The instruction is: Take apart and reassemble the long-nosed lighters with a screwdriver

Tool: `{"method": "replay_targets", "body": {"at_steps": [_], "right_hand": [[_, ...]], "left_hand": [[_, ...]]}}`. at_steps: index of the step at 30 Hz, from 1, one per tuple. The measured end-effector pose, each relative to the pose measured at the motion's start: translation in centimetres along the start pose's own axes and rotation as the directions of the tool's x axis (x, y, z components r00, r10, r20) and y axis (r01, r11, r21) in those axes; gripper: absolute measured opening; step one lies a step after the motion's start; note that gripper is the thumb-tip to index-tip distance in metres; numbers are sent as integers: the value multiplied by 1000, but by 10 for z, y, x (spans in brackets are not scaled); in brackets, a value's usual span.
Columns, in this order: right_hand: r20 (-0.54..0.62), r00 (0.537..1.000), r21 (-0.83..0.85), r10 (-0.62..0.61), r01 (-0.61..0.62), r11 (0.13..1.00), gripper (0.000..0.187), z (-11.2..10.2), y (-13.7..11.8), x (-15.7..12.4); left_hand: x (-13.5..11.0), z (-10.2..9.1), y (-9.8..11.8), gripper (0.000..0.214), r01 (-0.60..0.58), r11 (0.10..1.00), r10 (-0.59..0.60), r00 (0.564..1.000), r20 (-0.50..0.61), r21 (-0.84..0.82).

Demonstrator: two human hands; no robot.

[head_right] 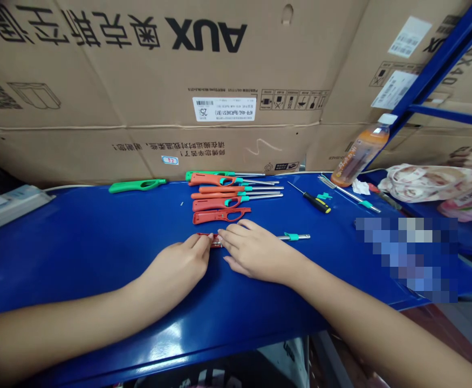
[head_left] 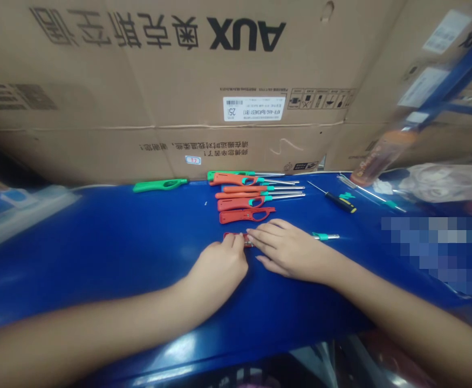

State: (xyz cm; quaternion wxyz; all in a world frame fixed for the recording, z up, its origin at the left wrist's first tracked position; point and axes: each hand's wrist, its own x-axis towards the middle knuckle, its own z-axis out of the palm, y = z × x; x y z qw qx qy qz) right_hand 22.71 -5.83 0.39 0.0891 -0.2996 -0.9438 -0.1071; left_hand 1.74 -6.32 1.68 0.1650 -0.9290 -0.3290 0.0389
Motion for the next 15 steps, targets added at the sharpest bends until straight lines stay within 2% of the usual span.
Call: {"method": "replay_targets", "body": {"at_steps": [4, 6, 8, 11, 15], "right_hand": [[-55, 995, 178, 87, -76, 981, 38, -4, 11, 0], [-120, 975, 255, 185, -150, 955, 37, -6, 21, -3], [-159, 955, 316, 251, -192, 929, 35, -8, 33, -6], [-129, 959, 417, 252, -178, 891, 24, -13, 49, -13], [-4, 971, 565, 238, -194, 802, 13, -21, 60, -19]], "left_hand": [[7, -4, -23, 21, 11, 986, -2, 999, 53, -169], [10, -4, -38, 21, 24, 958, -14, 999, 36, -287], [13, -2, -50, 19, -13, 913, 16, 1000, 5, -408], [15, 0, -62, 18, -26, 856, 24, 1000, -9, -516], [16, -2, -62, 17, -30, 833, -2, 998, -57, -552]]}}
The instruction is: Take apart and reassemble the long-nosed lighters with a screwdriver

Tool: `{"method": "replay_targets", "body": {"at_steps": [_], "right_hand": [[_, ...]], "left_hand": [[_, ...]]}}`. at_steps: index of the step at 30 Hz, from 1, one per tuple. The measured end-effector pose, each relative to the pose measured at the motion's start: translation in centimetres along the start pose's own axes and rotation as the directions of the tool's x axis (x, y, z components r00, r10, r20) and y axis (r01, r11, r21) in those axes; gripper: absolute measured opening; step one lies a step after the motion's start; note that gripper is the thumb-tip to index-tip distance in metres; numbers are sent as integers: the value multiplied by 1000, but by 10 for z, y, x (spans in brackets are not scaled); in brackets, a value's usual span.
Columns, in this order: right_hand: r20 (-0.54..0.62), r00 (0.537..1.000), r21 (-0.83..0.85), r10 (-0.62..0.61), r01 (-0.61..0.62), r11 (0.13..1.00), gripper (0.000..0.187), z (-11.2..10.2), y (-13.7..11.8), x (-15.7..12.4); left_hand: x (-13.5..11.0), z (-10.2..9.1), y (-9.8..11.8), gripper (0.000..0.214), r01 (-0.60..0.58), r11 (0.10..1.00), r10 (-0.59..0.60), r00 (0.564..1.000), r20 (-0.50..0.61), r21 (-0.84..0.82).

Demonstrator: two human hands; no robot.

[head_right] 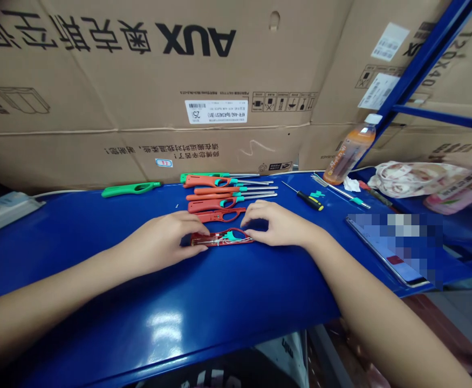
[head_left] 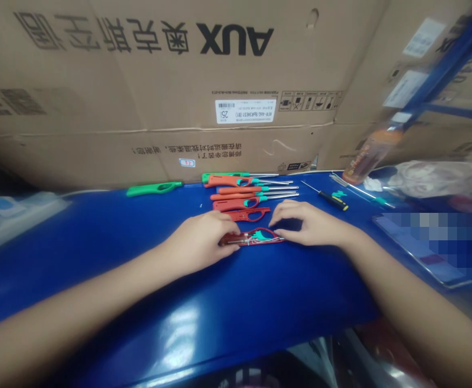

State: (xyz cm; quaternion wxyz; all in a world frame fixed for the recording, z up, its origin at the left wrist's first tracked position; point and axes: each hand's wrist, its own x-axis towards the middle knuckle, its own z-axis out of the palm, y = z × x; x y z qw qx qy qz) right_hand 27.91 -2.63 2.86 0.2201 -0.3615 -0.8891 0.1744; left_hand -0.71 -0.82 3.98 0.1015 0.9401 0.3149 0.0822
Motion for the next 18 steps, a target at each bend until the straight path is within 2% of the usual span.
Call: {"method": "replay_targets", "body": {"at_steps": [3, 7, 11, 18], "right_hand": [[60, 998, 73, 28, -33, 997, 9, -1, 0, -1], [116, 992, 80, 45, -54, 995, 6, 3, -2, 0], [121, 991, 42, 62, -68, 997, 7, 4, -5, 2], [127, 987, 36, 93, -99, 994, 9, 5, -6, 0]], "left_hand": [[0, 5, 7, 16, -68, 997, 66, 995, -69, -29], [1, 19, 10, 22, -142, 990, 141, 988, -59, -13], [1, 29, 8, 26, -160, 986, 162, 985, -64, 44], [0, 31, 9, 30, -175, 981, 182, 980, -85, 83]]}}
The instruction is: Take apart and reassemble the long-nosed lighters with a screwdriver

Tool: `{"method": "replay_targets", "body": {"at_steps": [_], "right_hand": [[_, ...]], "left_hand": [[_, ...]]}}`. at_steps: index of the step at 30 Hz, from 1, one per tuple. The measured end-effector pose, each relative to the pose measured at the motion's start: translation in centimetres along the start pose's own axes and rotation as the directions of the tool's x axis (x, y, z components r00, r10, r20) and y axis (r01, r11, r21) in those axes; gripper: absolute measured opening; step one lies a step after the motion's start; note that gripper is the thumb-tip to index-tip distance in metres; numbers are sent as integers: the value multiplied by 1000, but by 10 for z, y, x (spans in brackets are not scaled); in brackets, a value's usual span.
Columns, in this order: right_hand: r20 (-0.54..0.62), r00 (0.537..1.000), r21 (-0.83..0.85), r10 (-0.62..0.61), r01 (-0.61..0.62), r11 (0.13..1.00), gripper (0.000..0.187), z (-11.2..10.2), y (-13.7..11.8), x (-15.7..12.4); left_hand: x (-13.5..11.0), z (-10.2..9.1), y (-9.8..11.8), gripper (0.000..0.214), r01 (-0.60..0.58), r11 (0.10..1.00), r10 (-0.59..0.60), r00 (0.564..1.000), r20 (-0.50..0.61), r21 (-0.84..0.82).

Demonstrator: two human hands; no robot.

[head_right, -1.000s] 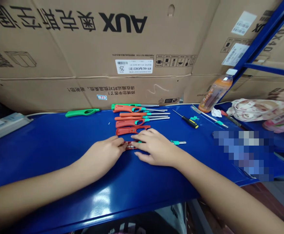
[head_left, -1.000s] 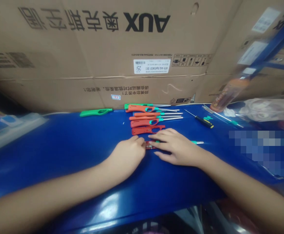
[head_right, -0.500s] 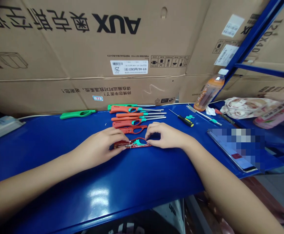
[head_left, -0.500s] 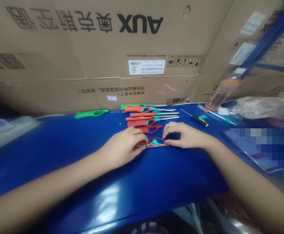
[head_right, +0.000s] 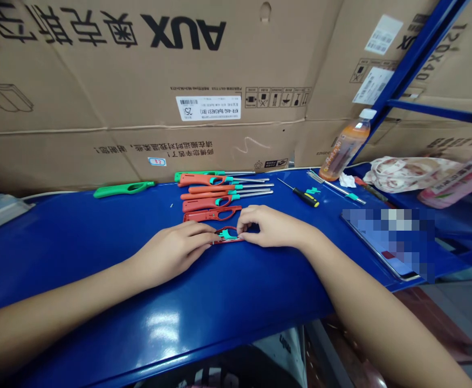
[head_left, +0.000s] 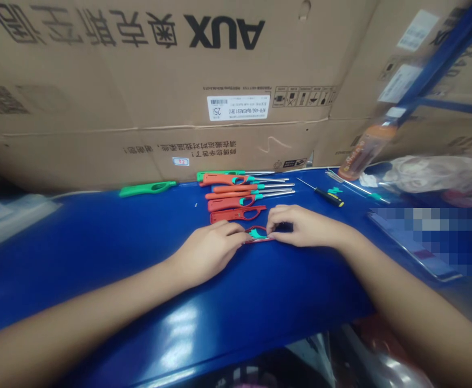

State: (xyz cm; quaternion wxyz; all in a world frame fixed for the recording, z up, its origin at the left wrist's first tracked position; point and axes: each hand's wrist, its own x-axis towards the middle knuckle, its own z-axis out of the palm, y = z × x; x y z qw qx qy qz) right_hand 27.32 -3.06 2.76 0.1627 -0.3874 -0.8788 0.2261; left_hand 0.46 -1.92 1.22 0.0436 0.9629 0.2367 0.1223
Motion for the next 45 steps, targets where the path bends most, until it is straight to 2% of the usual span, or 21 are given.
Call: {"method": "replay_targets", "body": {"at_steps": [4, 6, 10, 13, 17, 19, 21, 23, 25, 27, 29, 30, 32, 35, 37, 40, 43, 45], "right_hand": [[-3, 1000, 13, -5, 5, 1000, 9, 0, 1, -1], [-50, 999, 10, -18, 19, 1000, 7, 3, 3, 0], [-243, 967, -105, -75, 51, 993, 30, 14, 11, 7], [-247, 968, -199, -43, -7, 980, 41, 23, 20, 11], [-250, 966, -180, 65, -112, 977, 18, 24, 27, 11], [-263, 962, -110, 81, -113, 987, 5, 19, 28, 10], [-251, 962, 1, 106, -110, 994, 7, 14, 27, 9], [-257, 948, 166, 190, -151, 975, 13, 10, 24, 9], [-264, 908, 397, 326, -205, 895, 19, 9, 19, 11], [-213, 871, 614, 443, -233, 754, 26, 9, 13, 13], [-124, 855, 730, 504, -265, 630, 31, 9, 8, 13], [-91, 852, 748, 515, -282, 600, 32, 9, 7, 14], [-83, 867, 740, 492, -276, 613, 33, 9, 5, 13], [-139, 924, 645, 355, -187, 741, 45, 10, 4, 11], [-163, 957, 512, 240, -126, 850, 51, 13, 3, 10], [-187, 979, 268, 78, -25, 963, 42, 17, 1, 10], [-198, 979, 112, -46, 70, 991, 36, 21, 1, 10], [-199, 977, 49, -81, 92, 995, 35, 22, 2, 10]], "left_hand": [[0, 1, 1, 30, -3, 1000, 3, 1000, -17, 7], [0, 2, 0, 29, 6, 1000, -6, 1000, -15, 5], [1, 4, -4, 24, 68, 996, -69, 997, -17, -52], [1, 8, -6, 22, 71, 990, -77, 996, -46, -119], [3, 9, -9, 27, 39, 981, -66, 988, -139, -192], [5, 6, -12, 33, 31, 983, -67, 979, -194, -183], [7, 2, -18, 37, 25, 994, -50, 970, -239, -107], [9, -4, -25, 40, 13, 1000, -10, 968, -252, 11], [10, -10, -31, 44, -4, 994, 30, 970, -242, 107], [10, -14, -36, 45, -22, 989, 57, 970, -235, 148], [9, -17, -37, 43, -40, 988, 73, 972, -225, 147], [8, -19, -37, 41, -45, 990, 73, 974, -213, 136], [7, -22, -35, 39, -39, 995, 55, 985, -165, 96], [7, -28, -31, 36, -3, 1000, 5, 998, -68, 21], [6, -33, -29, 31, 11, 1000, -11, 1000, 7, 3], [5, -39, -26, 22, 36, 999, -38, 994, 104, 21], [4, -39, -24, 20, 57, 998, -61, 987, 151, 29], [4, -36, -23, 22, 59, 998, -63, 983, 172, 29]]}}
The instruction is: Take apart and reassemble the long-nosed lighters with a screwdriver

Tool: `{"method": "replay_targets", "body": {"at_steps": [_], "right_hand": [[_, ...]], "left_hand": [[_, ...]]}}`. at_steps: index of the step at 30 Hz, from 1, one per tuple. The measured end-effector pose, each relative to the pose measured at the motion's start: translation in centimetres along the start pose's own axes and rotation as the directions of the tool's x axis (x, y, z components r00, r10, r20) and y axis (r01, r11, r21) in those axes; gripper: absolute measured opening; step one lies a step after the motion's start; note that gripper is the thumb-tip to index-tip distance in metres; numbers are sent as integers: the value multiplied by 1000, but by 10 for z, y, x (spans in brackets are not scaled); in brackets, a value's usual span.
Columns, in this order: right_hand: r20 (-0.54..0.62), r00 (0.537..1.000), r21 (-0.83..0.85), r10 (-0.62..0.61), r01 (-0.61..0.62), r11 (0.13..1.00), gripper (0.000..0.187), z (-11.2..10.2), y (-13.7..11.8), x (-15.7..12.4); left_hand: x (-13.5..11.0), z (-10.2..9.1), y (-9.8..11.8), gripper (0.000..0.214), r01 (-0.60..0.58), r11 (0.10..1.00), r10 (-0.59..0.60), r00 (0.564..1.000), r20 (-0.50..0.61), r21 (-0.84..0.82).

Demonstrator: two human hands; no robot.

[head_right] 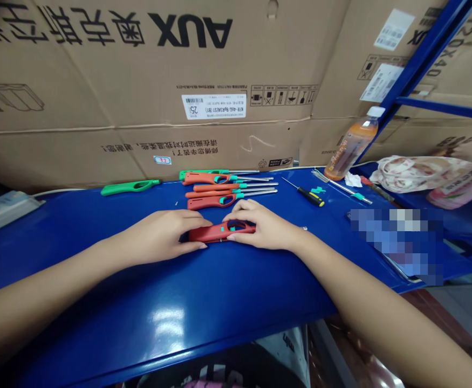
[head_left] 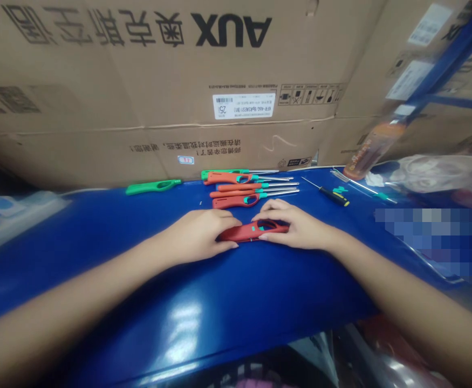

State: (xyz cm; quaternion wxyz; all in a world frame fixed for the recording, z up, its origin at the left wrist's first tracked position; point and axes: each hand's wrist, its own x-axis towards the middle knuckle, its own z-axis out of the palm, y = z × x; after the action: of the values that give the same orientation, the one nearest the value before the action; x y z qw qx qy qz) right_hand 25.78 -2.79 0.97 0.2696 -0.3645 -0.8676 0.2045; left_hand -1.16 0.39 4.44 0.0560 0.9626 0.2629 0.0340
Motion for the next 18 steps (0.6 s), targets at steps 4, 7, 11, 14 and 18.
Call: {"method": "replay_targets", "body": {"at_steps": [4, 7, 11, 14, 18], "right_hand": [[39, 999, -89, 2, 2, 996, 34, -2, 0, -1], [81, 997, -122, 16, -6, 993, 32, -3, 0, -1], [106, 993, -156, 43, -26, 987, 33, -3, 0, -1], [124, 991, -182, 58, -35, 983, 33, -2, 1, -1], [125, 991, -215, 54, -26, 976, 34, -1, 2, -2]], "left_hand": [[1, 6, -1, 26, 8, 1000, -8, 1000, 22, 7], [0, 8, -1, 27, 15, 1000, -15, 1000, 21, -1], [0, 9, 0, 29, 31, 1000, -31, 999, 12, -6], [1, 9, 1, 29, 39, 999, -39, 999, 12, -11], [2, 11, -1, 28, 52, 998, -52, 999, 7, -37]]}}
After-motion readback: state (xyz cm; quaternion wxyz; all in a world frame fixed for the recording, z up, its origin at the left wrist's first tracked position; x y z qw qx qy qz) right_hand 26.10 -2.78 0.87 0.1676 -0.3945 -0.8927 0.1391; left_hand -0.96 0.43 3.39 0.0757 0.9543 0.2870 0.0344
